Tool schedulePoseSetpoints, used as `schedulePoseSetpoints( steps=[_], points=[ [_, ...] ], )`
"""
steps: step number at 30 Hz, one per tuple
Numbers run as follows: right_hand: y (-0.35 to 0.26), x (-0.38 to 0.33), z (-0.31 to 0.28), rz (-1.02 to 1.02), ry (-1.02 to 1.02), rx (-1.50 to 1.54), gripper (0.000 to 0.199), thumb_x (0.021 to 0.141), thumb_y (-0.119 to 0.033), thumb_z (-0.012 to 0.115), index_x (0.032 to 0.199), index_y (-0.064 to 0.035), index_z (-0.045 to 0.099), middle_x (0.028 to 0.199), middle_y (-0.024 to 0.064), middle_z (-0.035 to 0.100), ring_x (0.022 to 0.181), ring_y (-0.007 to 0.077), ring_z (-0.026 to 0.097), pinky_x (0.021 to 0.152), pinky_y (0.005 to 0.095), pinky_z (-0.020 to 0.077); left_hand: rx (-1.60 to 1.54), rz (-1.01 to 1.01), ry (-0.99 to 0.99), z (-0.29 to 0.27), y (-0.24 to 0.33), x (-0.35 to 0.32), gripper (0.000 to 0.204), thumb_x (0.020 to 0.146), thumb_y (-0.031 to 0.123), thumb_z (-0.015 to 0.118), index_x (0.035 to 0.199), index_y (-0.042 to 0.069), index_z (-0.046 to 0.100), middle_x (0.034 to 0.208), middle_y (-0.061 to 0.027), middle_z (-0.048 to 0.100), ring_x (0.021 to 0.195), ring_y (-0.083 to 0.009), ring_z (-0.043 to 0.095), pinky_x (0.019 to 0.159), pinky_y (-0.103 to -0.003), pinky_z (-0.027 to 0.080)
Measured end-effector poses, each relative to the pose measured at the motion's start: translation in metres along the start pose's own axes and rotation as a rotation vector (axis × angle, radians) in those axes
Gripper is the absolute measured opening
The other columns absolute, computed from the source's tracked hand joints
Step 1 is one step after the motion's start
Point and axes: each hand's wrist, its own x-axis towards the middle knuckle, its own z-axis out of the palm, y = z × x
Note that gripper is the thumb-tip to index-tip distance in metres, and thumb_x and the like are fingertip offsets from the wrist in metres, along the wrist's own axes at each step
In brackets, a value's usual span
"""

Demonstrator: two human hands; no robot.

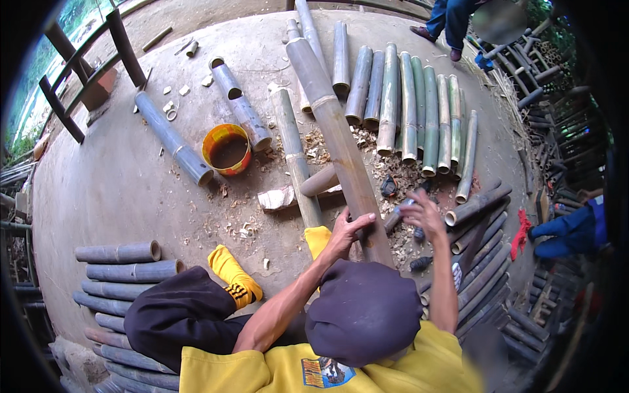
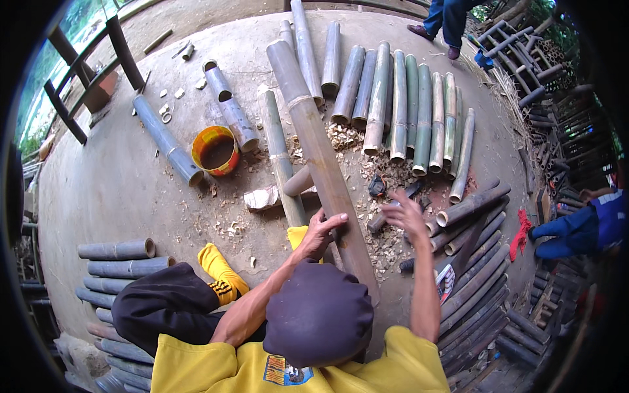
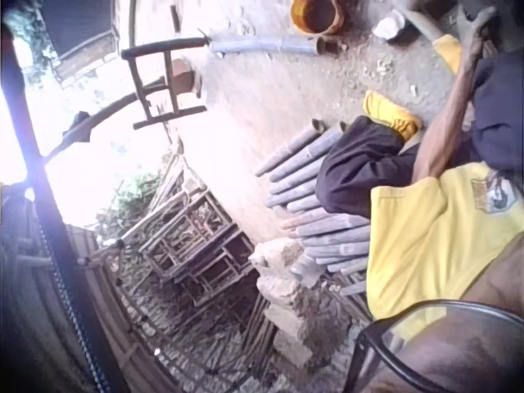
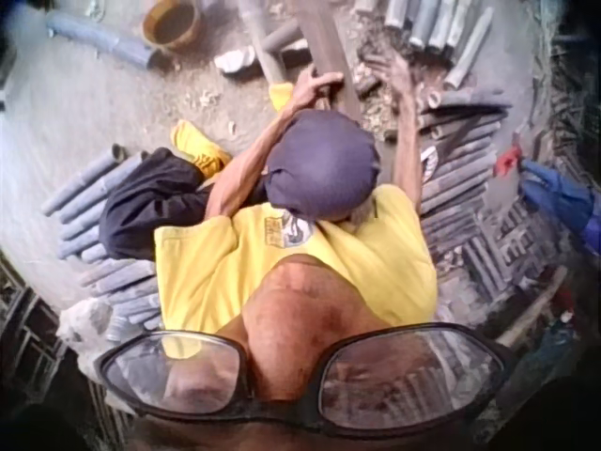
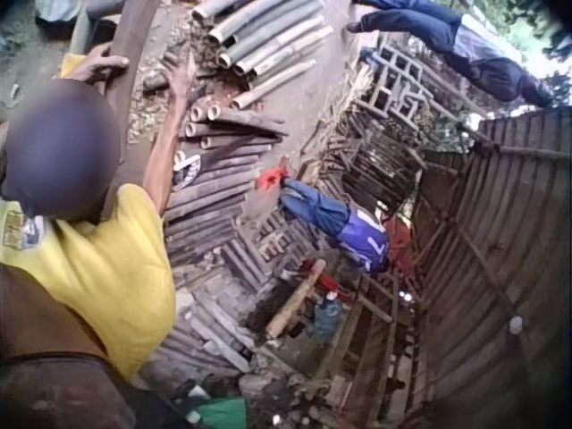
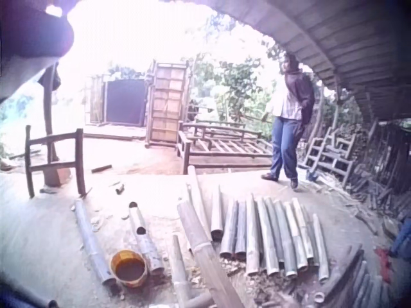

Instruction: The person constructs a bamboo structure by carving a hole into a segment of bamboo using a knife, measuring the bamboo with a tape measure, and fitting other bamboo segments into the carved hole while using a mallet.

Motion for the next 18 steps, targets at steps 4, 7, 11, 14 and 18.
schedulePoseSetpoints(
  steps=[4,7,11,14,18],
  points=[
    [0.084,-0.045,-0.015,0.244,0.003,0.302,0.098,0.079,-0.078,0.034,0.133,0.0039,0.036,0.101,0.0212,0.061,0.097,0.0270,0.062,0.089,0.0359,0.0492,0.146,0.216,0.192,0.015,0.013,0.018,0.050,0.069,0.021,0.077,0.107,0.001,0.052,0.087,-0.0053,0.059,0.072,-0.0141,0.057,0.067,-0.029,0.048],
    [0.120,-0.075,0.068,0.173,0.179,-0.555,0.097,0.081,-0.077,0.025,0.130,0.0052,0.040,0.096,0.0213,0.063,0.095,0.0291,0.062,0.084,0.0377,0.0495,0.143,0.198,0.203,0.008,0.018,0.012,0.045,0.067,0.018,0.077,0.101,0.001,0.053,0.083,-0.0048,0.060,0.071,-0.0131,0.057,0.065,-0.028,0.048],
    [0.123,-0.090,0.024,0.461,-0.119,0.267,0.099,0.081,-0.078,0.021,0.133,0.0045,0.037,0.115,0.0243,0.056,0.102,0.0267,0.059,0.091,0.0367,0.0476,0.141,0.180,0.189,0.013,0.013,0.010,0.042,0.068,0.017,0.077,0.099,0.000,0.054,0.083,-0.0044,0.060,0.070,-0.0119,0.056,0.065,-0.027,0.048],
    [0.117,-0.105,0.072,0.452,-0.149,0.488,0.093,0.084,-0.074,0.027,0.131,0.0049,0.039,0.120,0.0219,0.054,0.103,0.0273,0.059,0.091,0.0375,0.0477,0.113,0.183,0.167,0.010,0.017,0.009,0.043,0.068,0.016,0.076,0.101,-0.001,0.054,0.084,-0.0051,0.061,0.071,-0.0120,0.057,0.065,-0.027,0.048],
    [0.128,-0.118,0.077,0.389,-0.261,0.478,0.077,0.086,-0.060,0.043,0.128,0.0045,0.042,0.120,0.0167,0.055,0.101,0.0259,0.059,0.090,0.0364,0.0477,0.115,0.186,0.139,0.006,0.020,0.009,0.041,0.067,0.015,0.076,0.099,0.000,0.055,0.082,-0.0051,0.060,0.070,-0.0119,0.057,0.064,-0.027,0.048]
  ],
)
